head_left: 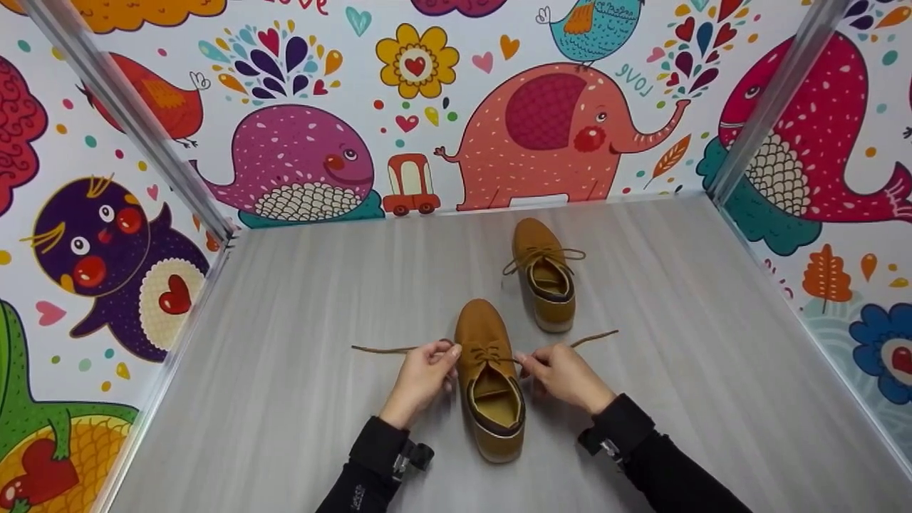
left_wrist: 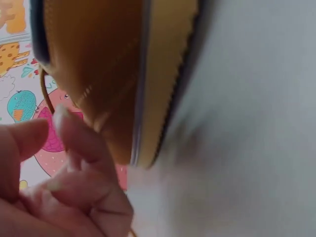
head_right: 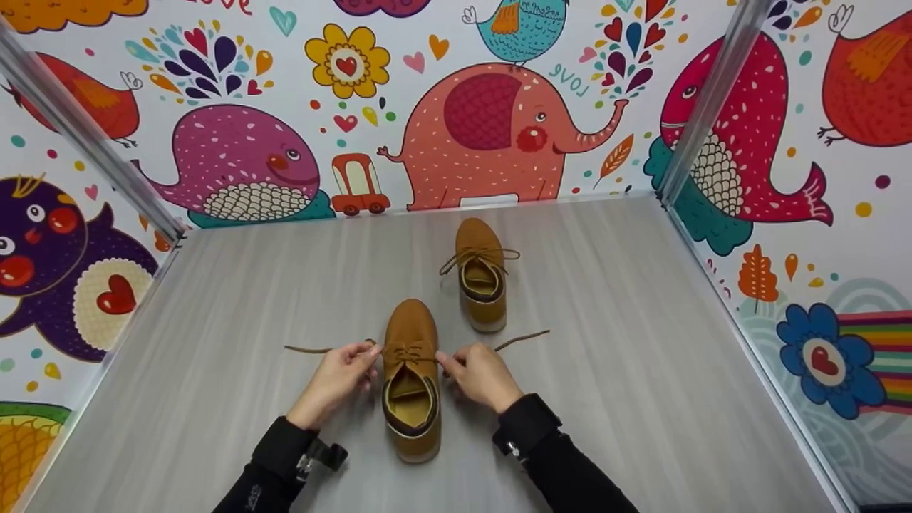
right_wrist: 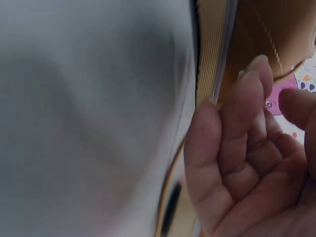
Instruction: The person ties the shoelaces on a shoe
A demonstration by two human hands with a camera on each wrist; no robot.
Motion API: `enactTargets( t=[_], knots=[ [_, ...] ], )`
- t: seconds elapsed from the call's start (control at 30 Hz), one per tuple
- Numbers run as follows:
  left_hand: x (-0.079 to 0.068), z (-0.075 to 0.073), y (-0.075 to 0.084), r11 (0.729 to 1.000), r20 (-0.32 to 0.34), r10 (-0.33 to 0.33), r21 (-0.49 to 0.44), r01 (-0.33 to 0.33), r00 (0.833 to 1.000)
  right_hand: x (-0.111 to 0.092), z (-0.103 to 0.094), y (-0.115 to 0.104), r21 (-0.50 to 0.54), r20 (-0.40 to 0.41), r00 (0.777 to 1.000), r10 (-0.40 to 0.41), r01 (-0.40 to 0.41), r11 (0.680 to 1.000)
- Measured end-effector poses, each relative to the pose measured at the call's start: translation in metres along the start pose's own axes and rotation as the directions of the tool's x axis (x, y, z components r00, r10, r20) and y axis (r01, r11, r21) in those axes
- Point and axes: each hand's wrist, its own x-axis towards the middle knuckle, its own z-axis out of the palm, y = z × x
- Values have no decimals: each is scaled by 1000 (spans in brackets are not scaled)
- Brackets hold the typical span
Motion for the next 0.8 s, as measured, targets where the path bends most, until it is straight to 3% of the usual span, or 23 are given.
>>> enactTargets(
  t=[0.13, 0.27, 0.37, 0.47, 0.57, 0.67, 0.77, 0.8],
  knots=[
    [3, 5, 5, 990, -28, -4, -143, 0, 1000, 5, 8, -2, 168, 27, 985, 173, -175, 970],
    [6, 7, 11, 978, -76, -21, -208, 5, 997, 10, 15, -3, 383, 103, 942, 319, -333, 861],
    [8, 2, 17, 976, -99, -43, -219, 20, 994, 13, 15, -4, 512, 148, 930, 335, -362, 779],
    [13, -5, 24, 974, -108, -60, -224, 35, 992, 14, 14, -6, 579, 149, 938, 312, -339, 742],
    [22, -9, 37, 979, -129, -29, -205, 2, 991, 14, 14, -5, 599, 141, 946, 293, -318, 735],
    [34, -8, 48, 984, -143, 74, -147, -95, 987, 14, 15, -4, 605, 128, 957, 260, -283, 744],
    [45, -4, 56, 979, -110, 164, -102, -175, 980, 14, 13, -4, 608, 96, 971, 219, -231, 759],
    [47, -3, 57, 980, -96, 167, -97, -176, 981, 14, 12, -5, 610, 81, 975, 209, -214, 763]
  ],
)
